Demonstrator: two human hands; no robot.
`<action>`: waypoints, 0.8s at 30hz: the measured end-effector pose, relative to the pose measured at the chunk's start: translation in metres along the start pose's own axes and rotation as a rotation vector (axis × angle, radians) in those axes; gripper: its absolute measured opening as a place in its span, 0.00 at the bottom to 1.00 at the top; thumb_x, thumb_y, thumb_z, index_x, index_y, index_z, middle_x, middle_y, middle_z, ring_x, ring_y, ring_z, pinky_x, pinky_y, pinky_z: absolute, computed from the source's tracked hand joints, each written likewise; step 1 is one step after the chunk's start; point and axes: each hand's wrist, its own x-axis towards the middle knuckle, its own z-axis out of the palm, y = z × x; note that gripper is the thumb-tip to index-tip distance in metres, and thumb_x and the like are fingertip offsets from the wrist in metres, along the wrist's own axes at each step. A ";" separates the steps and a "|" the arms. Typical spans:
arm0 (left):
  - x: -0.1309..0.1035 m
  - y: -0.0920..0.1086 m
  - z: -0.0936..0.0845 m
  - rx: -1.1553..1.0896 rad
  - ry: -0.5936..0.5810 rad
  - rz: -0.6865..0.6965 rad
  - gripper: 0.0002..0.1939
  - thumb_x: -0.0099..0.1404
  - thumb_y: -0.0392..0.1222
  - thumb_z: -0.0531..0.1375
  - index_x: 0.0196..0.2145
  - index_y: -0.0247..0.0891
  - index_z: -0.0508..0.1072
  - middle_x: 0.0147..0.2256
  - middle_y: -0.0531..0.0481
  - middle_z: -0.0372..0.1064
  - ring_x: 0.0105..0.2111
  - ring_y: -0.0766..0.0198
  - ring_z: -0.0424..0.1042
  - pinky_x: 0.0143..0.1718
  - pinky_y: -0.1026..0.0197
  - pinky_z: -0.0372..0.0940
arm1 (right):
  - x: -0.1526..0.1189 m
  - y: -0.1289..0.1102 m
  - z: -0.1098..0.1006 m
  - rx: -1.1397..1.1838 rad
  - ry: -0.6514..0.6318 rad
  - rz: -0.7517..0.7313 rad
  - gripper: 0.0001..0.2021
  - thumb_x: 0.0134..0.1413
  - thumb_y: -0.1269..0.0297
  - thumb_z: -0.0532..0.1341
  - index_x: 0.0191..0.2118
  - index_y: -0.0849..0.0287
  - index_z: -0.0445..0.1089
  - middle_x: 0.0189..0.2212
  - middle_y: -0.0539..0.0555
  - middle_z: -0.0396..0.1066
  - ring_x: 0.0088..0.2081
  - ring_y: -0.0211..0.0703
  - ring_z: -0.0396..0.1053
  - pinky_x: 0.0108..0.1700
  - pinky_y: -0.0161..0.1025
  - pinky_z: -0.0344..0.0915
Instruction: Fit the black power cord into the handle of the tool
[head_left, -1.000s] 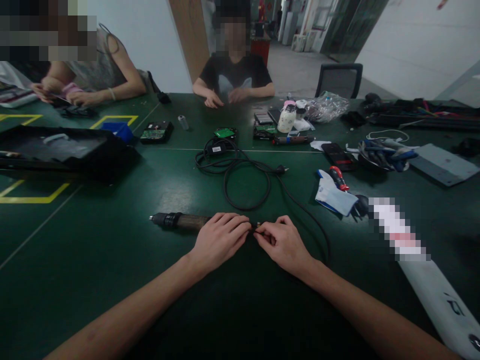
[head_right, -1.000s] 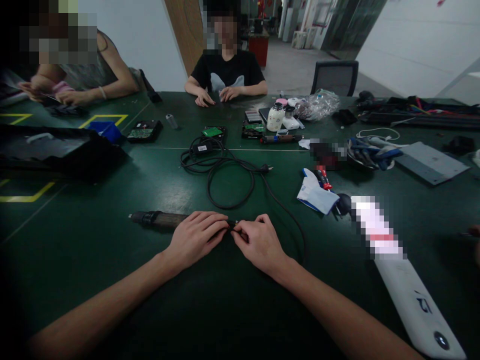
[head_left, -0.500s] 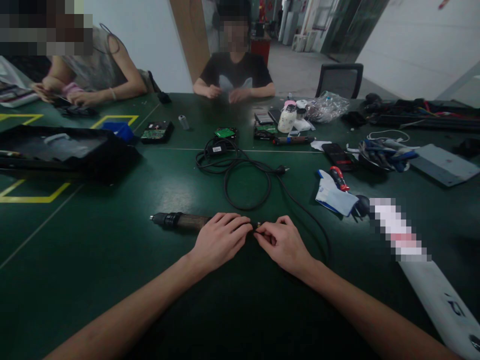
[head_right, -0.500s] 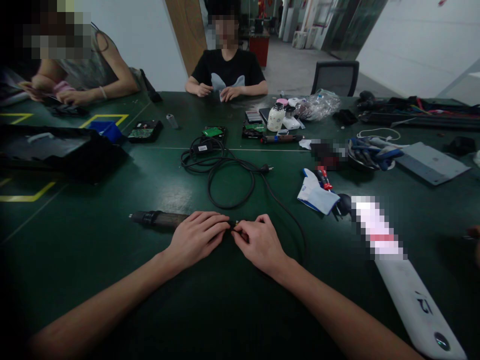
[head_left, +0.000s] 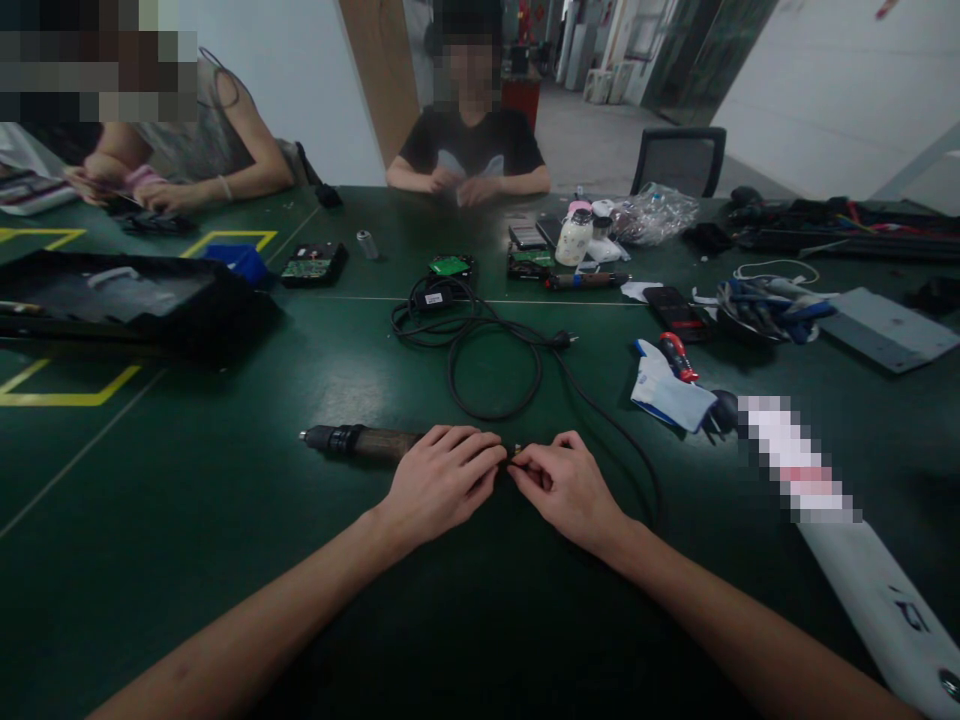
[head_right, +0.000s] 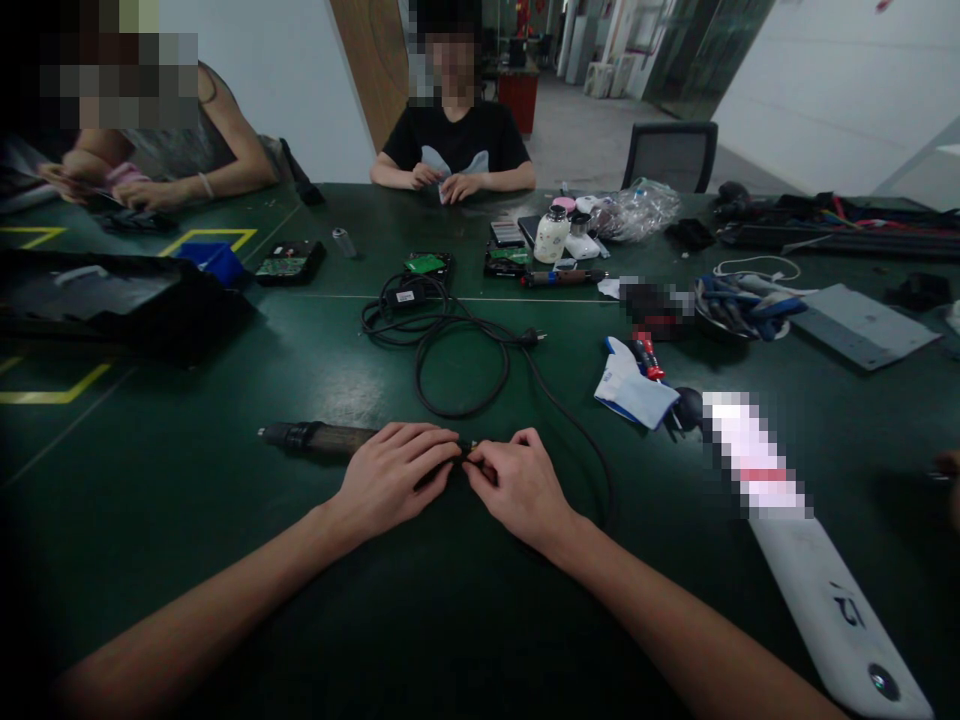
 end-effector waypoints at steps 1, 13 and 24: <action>0.000 0.000 0.000 0.001 -0.004 0.005 0.12 0.72 0.42 0.58 0.51 0.45 0.72 0.52 0.51 0.73 0.51 0.57 0.72 0.51 0.51 0.65 | 0.000 0.000 0.000 -0.001 0.001 0.002 0.06 0.68 0.62 0.59 0.40 0.56 0.72 0.27 0.48 0.73 0.28 0.39 0.65 0.45 0.44 0.55; 0.000 0.000 -0.001 -0.009 -0.003 -0.036 0.09 0.73 0.43 0.56 0.48 0.42 0.73 0.51 0.50 0.74 0.49 0.57 0.73 0.49 0.52 0.65 | 0.000 0.000 0.001 0.000 0.008 0.005 0.05 0.67 0.63 0.60 0.39 0.56 0.72 0.27 0.47 0.72 0.27 0.38 0.65 0.46 0.44 0.55; 0.000 -0.001 0.000 -0.008 0.004 -0.018 0.11 0.72 0.43 0.57 0.50 0.43 0.73 0.51 0.49 0.74 0.50 0.57 0.73 0.50 0.52 0.66 | 0.000 0.000 0.000 -0.008 0.011 -0.004 0.06 0.67 0.62 0.59 0.39 0.56 0.72 0.27 0.48 0.73 0.28 0.39 0.66 0.46 0.44 0.55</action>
